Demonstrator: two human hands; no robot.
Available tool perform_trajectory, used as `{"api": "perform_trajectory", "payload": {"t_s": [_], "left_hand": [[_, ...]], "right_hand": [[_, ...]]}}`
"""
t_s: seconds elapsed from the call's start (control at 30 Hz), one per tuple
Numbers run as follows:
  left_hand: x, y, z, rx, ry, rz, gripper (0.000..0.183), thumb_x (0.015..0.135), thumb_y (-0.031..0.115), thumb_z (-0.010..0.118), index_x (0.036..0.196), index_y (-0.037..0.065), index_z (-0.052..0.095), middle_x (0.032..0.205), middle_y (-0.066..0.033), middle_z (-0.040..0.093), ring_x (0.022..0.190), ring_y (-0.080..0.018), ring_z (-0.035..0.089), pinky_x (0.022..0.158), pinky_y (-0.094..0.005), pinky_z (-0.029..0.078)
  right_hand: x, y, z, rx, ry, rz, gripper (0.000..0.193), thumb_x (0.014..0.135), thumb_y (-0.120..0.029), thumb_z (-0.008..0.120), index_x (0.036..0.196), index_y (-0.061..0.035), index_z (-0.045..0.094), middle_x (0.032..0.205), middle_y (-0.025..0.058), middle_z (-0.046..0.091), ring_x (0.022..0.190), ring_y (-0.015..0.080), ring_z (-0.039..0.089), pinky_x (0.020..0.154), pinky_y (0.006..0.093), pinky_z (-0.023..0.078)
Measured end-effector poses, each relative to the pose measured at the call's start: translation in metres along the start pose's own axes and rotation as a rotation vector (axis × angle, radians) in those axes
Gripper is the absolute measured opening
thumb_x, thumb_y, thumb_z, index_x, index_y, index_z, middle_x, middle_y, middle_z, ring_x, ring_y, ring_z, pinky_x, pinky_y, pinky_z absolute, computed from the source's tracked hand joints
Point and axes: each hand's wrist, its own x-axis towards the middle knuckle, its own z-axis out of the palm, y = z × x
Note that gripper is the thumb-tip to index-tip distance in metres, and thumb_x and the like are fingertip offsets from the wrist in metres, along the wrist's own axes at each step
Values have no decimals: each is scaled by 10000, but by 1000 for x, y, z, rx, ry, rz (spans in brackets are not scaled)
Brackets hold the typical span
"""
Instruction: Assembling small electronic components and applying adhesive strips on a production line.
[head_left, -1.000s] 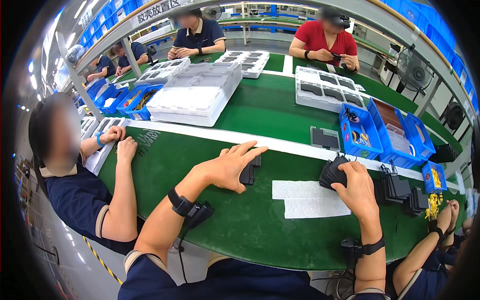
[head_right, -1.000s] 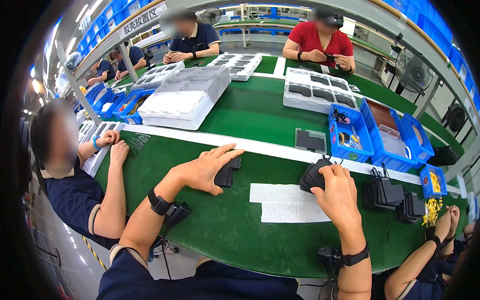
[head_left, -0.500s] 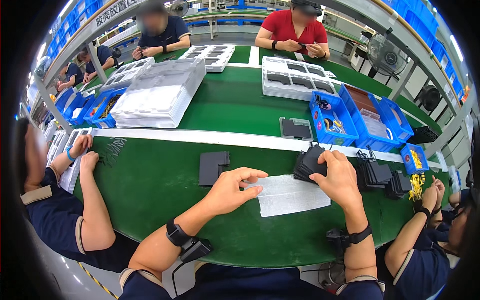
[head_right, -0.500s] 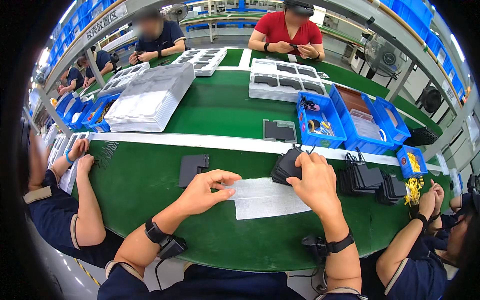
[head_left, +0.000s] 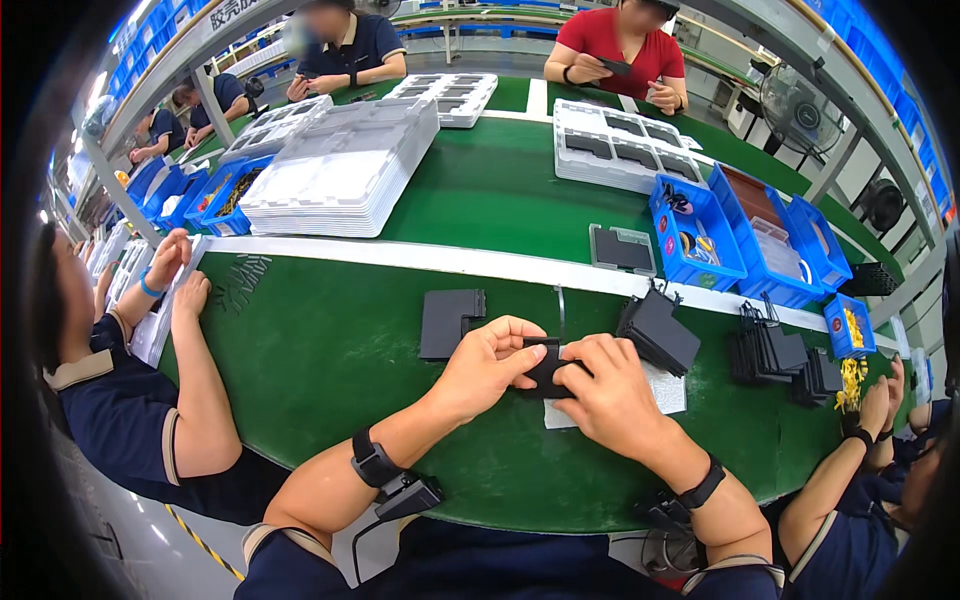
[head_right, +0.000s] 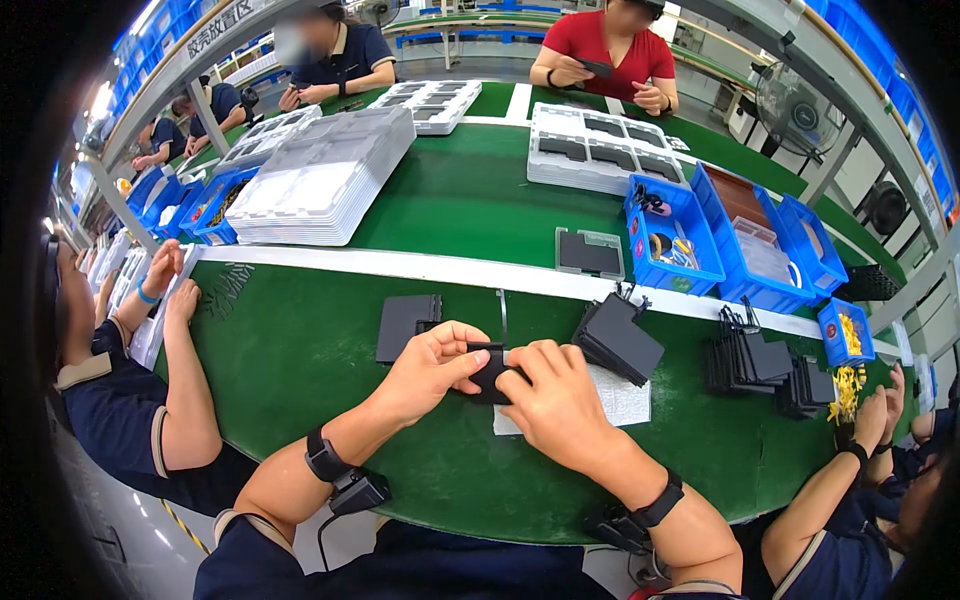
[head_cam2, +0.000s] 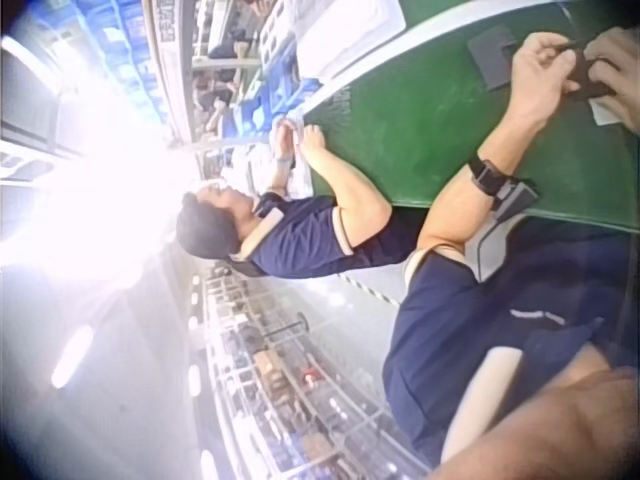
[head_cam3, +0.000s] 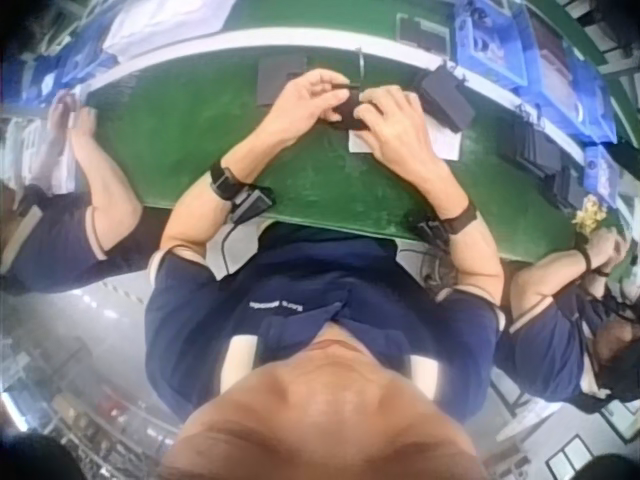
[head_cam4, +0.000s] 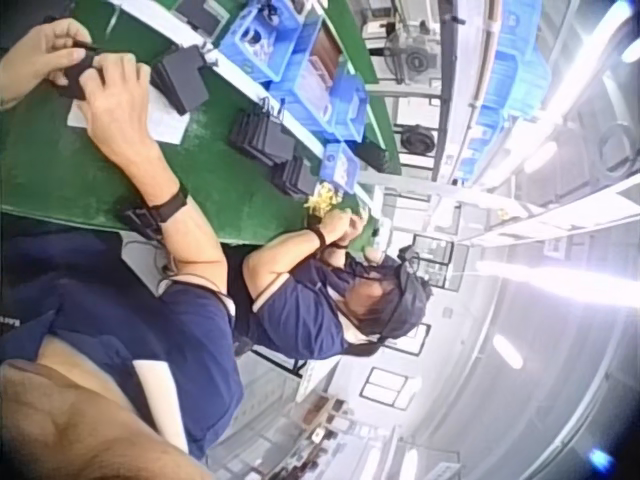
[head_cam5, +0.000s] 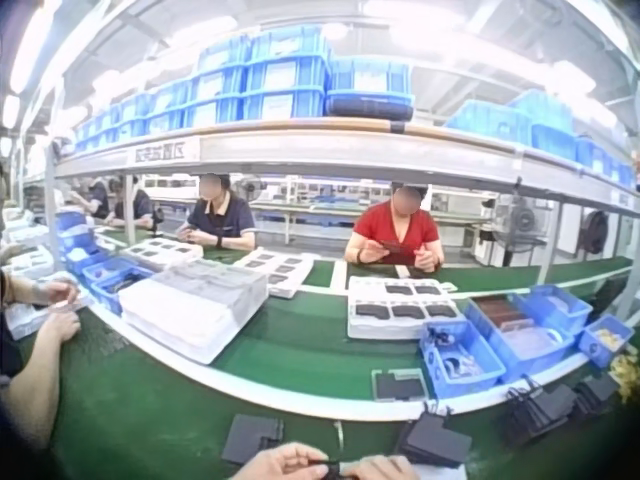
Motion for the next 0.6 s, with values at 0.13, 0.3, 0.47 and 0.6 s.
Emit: {"api": "perform_trajectory", "payload": {"t_s": [0.13, 0.3, 0.47, 0.6], "left_hand": [[-3, 0, 3, 5, 7, 34, 183, 872, 106, 627, 1020, 26, 555, 915, -26, 608, 842, -79, 588, 679, -233, 523], [-6, -5, 9, 50, -16, 81, 152, 849, 82, 654, 958, 25, 565, 875, -17, 607, 796, -69, 591, 688, -232, 527], [-8, -7, 13, 95, -19, 140, 153, 835, 70, 671, 938, 25, 568, 824, -2, 591, 753, -53, 576, 691, -220, 517], [-9, -8, 13, 118, -23, 146, 150, 836, 65, 670, 938, 23, 567, 849, -9, 606, 755, -54, 579, 693, -214, 509]], "right_hand": [[-1, 6, -2, 183, 206, 178, 226, 669, -85, 753, 807, -56, 575, 851, 47, 600, 815, 203, 566, 680, 327, 411], [2, 4, -1, 915, 388, 645, 203, 812, -45, 656, 992, -25, 563, 890, 39, 623, 805, 80, 574, 623, 205, 429], [4, 2, -4, 1054, 394, 657, 271, 818, -34, 647, 1059, -29, 523, 824, 22, 626, 712, 42, 548, 567, 183, 393], [3, 1, -9, 995, 360, 684, 282, 812, -31, 652, 1060, -24, 517, 769, 8, 628, 615, 10, 499, 517, 175, 352]]}}
